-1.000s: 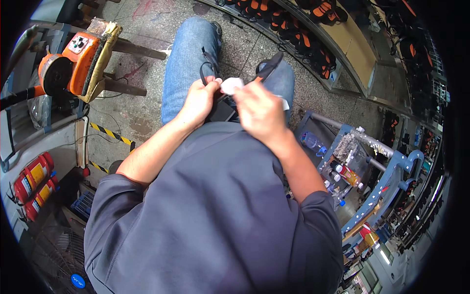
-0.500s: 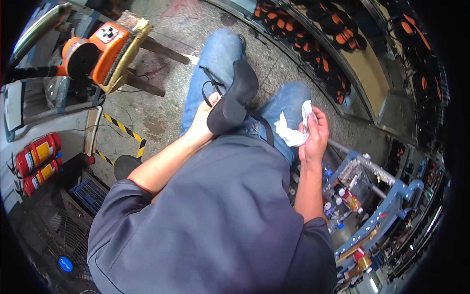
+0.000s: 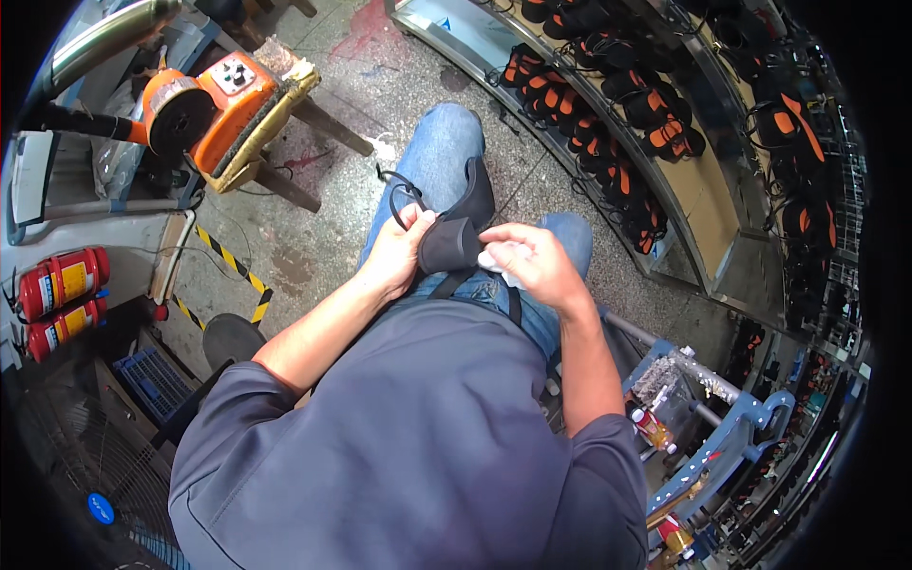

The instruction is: Cleaning shoe soles and components with a cloth and liquid, and dusting storage racks with a feather duster.

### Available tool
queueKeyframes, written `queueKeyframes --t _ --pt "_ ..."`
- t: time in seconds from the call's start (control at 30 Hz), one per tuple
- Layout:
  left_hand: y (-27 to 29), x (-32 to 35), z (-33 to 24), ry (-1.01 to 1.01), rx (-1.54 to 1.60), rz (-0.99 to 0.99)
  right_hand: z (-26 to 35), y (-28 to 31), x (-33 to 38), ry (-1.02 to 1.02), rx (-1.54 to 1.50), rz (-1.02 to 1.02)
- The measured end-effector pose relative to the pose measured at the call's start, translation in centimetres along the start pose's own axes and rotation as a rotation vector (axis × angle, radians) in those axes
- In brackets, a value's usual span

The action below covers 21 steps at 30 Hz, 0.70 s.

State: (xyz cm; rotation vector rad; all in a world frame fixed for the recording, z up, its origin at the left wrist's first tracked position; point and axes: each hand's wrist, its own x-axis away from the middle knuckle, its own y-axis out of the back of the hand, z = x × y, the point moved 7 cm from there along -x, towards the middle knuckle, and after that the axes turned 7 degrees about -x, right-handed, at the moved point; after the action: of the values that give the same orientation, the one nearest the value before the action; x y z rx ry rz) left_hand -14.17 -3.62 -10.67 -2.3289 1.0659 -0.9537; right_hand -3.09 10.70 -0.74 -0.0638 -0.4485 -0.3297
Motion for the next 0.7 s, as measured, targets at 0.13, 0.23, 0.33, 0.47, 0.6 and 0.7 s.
queueKeyframes --t 0.13,0.23,0.33,0.47,0.6,0.7 --pt "1.1 -0.1 -0.1 -0.017 -0.128 -0.071 0.9 -2.8 -1.2 -0.084 0.493 0.025" --pt "1.3 -0.3 -0.4 0.02 0.0 -0.082 1.2 -3.4 -1.5 0.024 0.519 0.022" --pt "0.9 -0.4 -1.1 0.059 0.12 -0.087 1.4 -3.9 -1.6 0.135 0.539 0.013" --pt "-1.2 0.7 -2.9 0.246 0.271 -0.056 4.0 -5.5 -1.1 0.615 0.673 -0.084" --pt "-0.7 -1.0 -7.2 0.115 0.164 -0.047 6.4 -6.1 -2.7 0.641 0.611 -0.152" --pt "1.4 -4.0 -13.1 -0.219 0.03 -0.04 8.0 -5.7 -2.9 0.34 0.469 -0.222"
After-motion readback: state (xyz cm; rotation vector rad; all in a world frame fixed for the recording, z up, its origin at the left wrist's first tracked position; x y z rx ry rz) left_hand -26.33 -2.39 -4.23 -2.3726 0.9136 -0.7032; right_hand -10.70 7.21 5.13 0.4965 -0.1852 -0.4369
